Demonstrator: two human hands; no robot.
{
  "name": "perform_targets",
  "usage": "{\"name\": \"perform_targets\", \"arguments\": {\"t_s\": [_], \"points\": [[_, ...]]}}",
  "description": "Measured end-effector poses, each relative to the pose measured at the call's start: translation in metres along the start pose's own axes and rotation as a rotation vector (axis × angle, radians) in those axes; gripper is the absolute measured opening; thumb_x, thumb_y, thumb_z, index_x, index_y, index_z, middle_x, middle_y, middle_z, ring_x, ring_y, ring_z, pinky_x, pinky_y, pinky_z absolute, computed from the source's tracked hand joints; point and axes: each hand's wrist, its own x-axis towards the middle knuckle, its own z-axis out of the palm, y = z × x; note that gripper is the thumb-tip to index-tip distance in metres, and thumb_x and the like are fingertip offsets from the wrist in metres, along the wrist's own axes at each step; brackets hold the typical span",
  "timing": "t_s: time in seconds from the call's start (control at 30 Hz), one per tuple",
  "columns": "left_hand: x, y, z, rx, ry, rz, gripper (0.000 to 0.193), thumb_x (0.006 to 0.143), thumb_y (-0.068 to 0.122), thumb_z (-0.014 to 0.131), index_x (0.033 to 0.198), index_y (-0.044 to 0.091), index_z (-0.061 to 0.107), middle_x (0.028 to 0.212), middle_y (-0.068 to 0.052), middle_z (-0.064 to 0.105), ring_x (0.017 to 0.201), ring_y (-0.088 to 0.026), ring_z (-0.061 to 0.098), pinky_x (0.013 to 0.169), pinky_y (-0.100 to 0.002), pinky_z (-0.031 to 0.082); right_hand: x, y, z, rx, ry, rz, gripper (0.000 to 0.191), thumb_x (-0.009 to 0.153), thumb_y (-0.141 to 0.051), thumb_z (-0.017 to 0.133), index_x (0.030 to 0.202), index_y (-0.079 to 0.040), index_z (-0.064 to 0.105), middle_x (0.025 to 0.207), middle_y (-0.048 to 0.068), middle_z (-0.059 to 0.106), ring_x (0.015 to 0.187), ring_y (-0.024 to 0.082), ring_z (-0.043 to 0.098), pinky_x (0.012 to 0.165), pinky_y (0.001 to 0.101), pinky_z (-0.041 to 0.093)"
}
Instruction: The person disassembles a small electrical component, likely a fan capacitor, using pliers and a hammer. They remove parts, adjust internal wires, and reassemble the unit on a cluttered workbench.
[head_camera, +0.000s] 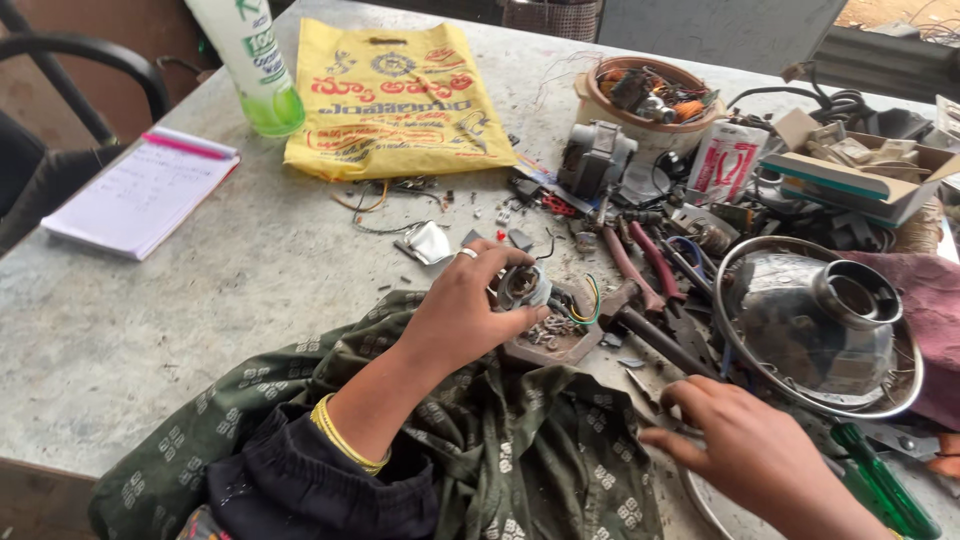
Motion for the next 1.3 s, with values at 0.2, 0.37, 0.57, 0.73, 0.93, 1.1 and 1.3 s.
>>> {"name": "perform_targets", "arguments": {"t_s": [0.2,0.37,0.57,0.73,0.93,1.1,1.3], "points": [[0.002,0.011,0.013,-0.169,-0.071,0.002,0.058,0.082,0.031,0.083,0.13,0.007,0.059,0.118,-0.009,0.066,0.101,-0.021,0.069,0.091,-0.035,0.054,0.001,0.048,0.046,-0.102,0.185,-0.303,0.094,0.081,-0.078,0.068,0.145,-0.012,0.047,0.143,0.016,0.055,0.127,0.033,0.052,0.097,0.0398,0.047],[0.0,0.012,0.013,-0.15,-0.069,0.038,0.057,0.082,0.029,0.084,0.131,0.011,0.06,0.117,-0.009,0.065,0.103,-0.023,0.067,0.092,-0.035,0.053,0.006,0.062,0.067,-0.059,0.114,-0.222,0.082,0.085,-0.067,0.066,0.148,-0.018,0.048,0.148,0.008,0.056,0.135,0.025,0.055,0.106,0.0358,0.048],[-0.002,0.01,0.011,-0.02,-0.101,0.04,0.064,0.077,0.031,0.087,0.134,0.017,0.061,0.124,-0.01,0.06,0.114,-0.028,0.061,0.099,-0.039,0.049,0.014,0.042,0.04,0.022,0.111,-0.146,0.062,0.097,-0.06,0.06,0.144,-0.02,0.056,0.139,0.004,0.065,0.129,0.023,0.061,0.103,0.0384,0.05],[-0.003,0.005,0.014,0.09,-0.23,0.048,0.078,0.068,0.037,0.091,0.137,0.017,0.061,0.129,-0.012,0.059,0.121,-0.037,0.05,0.104,-0.044,0.041,0.001,0.027,0.007,0.042,0.392,0.035,0.048,0.096,-0.037,0.059,0.137,-0.012,0.059,0.129,0.008,0.066,0.115,0.026,0.067,0.1,0.0365,0.054],[-0.004,-0.003,0.01,0.044,-0.232,0.056,0.068,0.079,0.04,0.081,0.141,0.02,0.063,0.128,-0.008,0.067,0.12,-0.031,0.06,0.108,-0.041,0.044,0.014,0.002,0.007,-0.115,0.432,-0.058,0.06,0.092,-0.016,0.053,0.151,-0.007,0.046,0.115,0.012,0.063,0.104,0.027,0.065,0.09,0.0385,0.055],[-0.004,0.003,0.015,0.121,-0.16,-0.065,0.078,0.07,0.052,0.085,0.133,0.012,0.062,0.116,-0.011,0.068,0.113,-0.032,0.059,0.102,-0.043,0.045,0.017,-0.006,0.01,-0.069,0.466,-0.061,0.07,0.088,-0.008,0.051,0.157,-0.008,0.039,0.111,0.012,0.058,0.1,0.029,0.062,0.083,0.0398,0.055],[-0.004,-0.006,0.011,0.002,-0.132,-0.102,0.062,0.082,0.051,0.078,0.127,0.009,0.069,0.104,-0.012,0.072,0.096,-0.028,0.067,0.089,-0.04,0.052,0.007,-0.015,-0.005,0.298,0.347,0.082,0.068,0.1,-0.019,0.048,0.165,-0.019,0.028,0.113,0.016,0.057,0.094,0.033,0.066,0.085,0.046,0.054]]}}
